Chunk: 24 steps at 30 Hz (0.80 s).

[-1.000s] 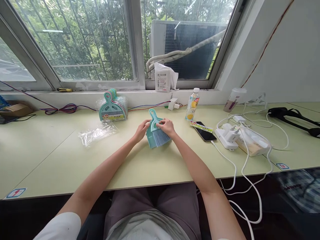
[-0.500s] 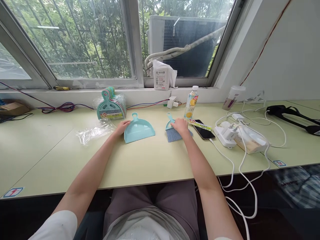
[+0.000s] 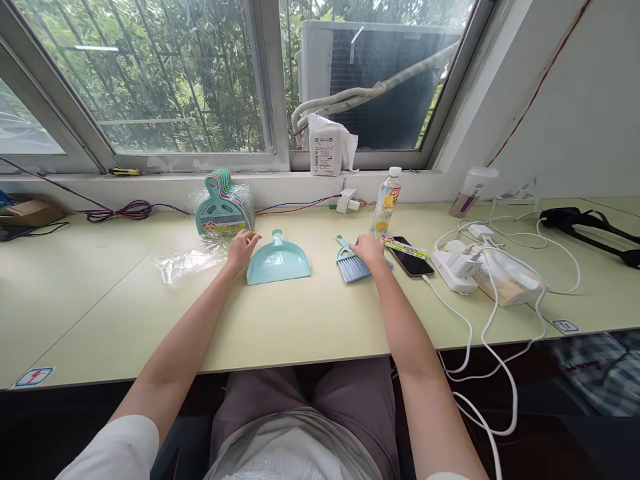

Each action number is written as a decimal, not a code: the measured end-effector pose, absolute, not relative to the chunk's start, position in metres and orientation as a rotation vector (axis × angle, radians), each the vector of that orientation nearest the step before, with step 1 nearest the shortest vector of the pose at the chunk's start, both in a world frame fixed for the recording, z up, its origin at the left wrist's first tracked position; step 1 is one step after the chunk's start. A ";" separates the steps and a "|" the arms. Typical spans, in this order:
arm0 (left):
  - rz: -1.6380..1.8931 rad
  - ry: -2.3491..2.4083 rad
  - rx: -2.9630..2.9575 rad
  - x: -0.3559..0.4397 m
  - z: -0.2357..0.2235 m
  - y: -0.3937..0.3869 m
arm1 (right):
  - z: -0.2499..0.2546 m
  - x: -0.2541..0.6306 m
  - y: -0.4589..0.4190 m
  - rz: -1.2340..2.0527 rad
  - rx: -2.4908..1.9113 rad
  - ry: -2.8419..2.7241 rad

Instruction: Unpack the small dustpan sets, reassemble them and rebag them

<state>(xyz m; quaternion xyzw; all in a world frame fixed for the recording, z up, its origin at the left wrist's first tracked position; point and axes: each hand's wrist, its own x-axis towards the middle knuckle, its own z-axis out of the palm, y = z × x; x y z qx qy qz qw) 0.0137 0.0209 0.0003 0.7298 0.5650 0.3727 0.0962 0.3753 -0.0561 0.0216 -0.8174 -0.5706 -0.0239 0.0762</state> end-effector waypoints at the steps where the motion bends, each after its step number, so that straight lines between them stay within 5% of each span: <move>1: 1.120 1.695 2.148 0.013 0.001 0.021 | 0.022 0.377 -0.056 -0.104 -2.442 -1.657; 24: 0.694 1.635 2.434 0.031 -0.008 0.013 | 0.024 0.363 -0.053 -0.028 -2.351 -1.551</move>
